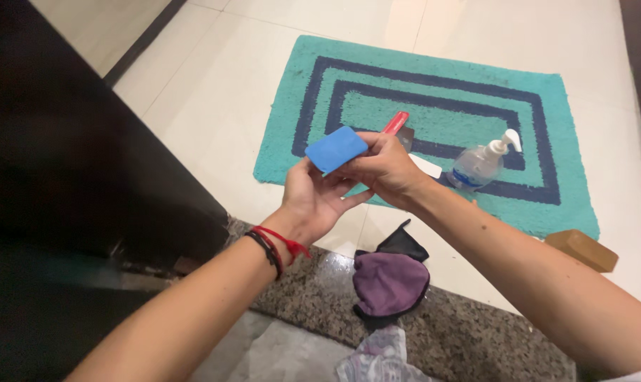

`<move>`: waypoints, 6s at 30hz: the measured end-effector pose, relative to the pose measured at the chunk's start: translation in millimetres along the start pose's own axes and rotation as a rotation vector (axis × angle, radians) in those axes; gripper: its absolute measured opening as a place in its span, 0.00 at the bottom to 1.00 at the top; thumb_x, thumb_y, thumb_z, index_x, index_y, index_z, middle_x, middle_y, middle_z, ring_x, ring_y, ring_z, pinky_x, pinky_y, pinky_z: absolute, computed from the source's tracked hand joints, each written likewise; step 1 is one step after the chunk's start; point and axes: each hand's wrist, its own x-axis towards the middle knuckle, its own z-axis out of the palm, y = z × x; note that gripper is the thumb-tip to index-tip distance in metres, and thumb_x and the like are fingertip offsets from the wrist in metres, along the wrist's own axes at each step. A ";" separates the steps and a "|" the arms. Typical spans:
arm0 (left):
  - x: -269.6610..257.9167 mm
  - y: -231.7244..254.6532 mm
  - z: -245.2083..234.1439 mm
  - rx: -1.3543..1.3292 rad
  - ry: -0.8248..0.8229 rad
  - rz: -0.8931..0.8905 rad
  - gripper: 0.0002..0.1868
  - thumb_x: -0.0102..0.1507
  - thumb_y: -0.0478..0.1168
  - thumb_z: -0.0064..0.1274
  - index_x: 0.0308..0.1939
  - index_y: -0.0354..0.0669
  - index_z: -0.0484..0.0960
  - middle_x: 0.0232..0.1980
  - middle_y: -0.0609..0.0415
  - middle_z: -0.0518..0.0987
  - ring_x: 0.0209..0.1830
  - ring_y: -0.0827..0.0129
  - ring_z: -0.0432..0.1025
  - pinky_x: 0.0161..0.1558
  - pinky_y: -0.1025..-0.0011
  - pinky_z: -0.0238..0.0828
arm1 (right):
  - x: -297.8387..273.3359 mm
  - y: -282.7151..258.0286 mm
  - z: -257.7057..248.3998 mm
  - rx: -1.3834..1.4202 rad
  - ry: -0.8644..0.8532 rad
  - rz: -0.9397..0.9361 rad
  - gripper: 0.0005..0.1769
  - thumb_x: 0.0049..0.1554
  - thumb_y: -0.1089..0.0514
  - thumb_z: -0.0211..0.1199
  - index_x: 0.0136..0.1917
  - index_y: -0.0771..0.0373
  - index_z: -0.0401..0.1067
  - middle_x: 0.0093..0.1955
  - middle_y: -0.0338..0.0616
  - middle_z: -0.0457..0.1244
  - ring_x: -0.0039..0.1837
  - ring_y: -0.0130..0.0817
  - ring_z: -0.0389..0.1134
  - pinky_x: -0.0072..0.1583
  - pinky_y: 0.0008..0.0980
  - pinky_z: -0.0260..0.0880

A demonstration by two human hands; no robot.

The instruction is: The person organizes toiletries by placing a toothbrush holder into a wall niche and then arranging a tube of toothpaste and a small bottle inside the holder.

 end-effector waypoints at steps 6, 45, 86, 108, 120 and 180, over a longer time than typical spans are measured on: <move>46.7 -0.1 9.9 -0.068 0.048 0.035 0.24 0.68 0.53 0.31 0.55 0.44 0.75 0.60 0.48 0.75 0.62 0.57 0.70 0.63 0.32 0.60 | 25.3 -3.4 -23.4 -0.037 0.073 -0.050 0.13 0.53 0.73 0.63 0.53 0.75 0.74 0.48 0.56 0.71 0.49 0.43 0.75 0.54 0.42 0.78; -81.1 252.4 403.7 -0.470 -0.234 -0.139 0.25 0.75 0.52 0.28 0.58 0.38 0.74 0.52 0.50 0.78 0.58 0.61 0.71 0.68 0.54 0.60 | 35.8 -451.1 154.9 -0.048 0.459 -0.224 0.15 0.53 0.75 0.66 0.54 0.73 0.74 0.48 0.49 0.71 0.48 0.33 0.74 0.47 0.31 0.77; -466.9 410.3 870.9 0.031 -0.327 -0.300 0.34 0.74 0.53 0.20 0.64 0.23 0.67 0.61 0.34 0.75 0.60 0.48 0.72 0.68 0.47 0.66 | -200.2 -960.0 444.0 -0.244 0.286 -0.143 0.14 0.52 0.71 0.68 0.53 0.76 0.77 0.47 0.52 0.72 0.49 0.37 0.75 0.54 0.36 0.78; -517.9 347.8 912.4 0.258 -0.567 -0.647 0.23 0.73 0.39 0.29 0.59 0.21 0.69 0.56 0.36 0.77 0.55 0.53 0.75 0.65 0.52 0.72 | -350.5 -954.1 516.5 -0.310 0.758 -0.349 0.37 0.49 0.74 0.66 0.71 0.71 0.64 0.62 0.51 0.66 0.62 0.37 0.71 0.62 0.36 0.75; -569.9 241.3 971.7 0.333 -0.804 -0.965 0.21 0.72 0.39 0.32 0.59 0.27 0.75 0.56 0.42 0.80 0.56 0.59 0.76 0.65 0.58 0.72 | -494.5 -954.9 559.4 -0.276 1.154 -0.437 0.30 0.52 0.71 0.66 0.67 0.70 0.64 0.61 0.51 0.66 0.59 0.37 0.72 0.56 0.37 0.76; -655.1 -171.1 1242.2 0.216 -1.103 -1.015 0.16 0.73 0.36 0.34 0.59 0.32 0.75 0.54 0.50 0.79 0.53 0.67 0.75 0.59 0.68 0.73 | -834.6 -1087.3 497.3 -2.371 1.749 0.071 0.19 0.53 0.64 0.70 0.58 0.71 0.74 0.59 0.54 0.69 0.57 0.47 0.74 0.56 0.37 0.77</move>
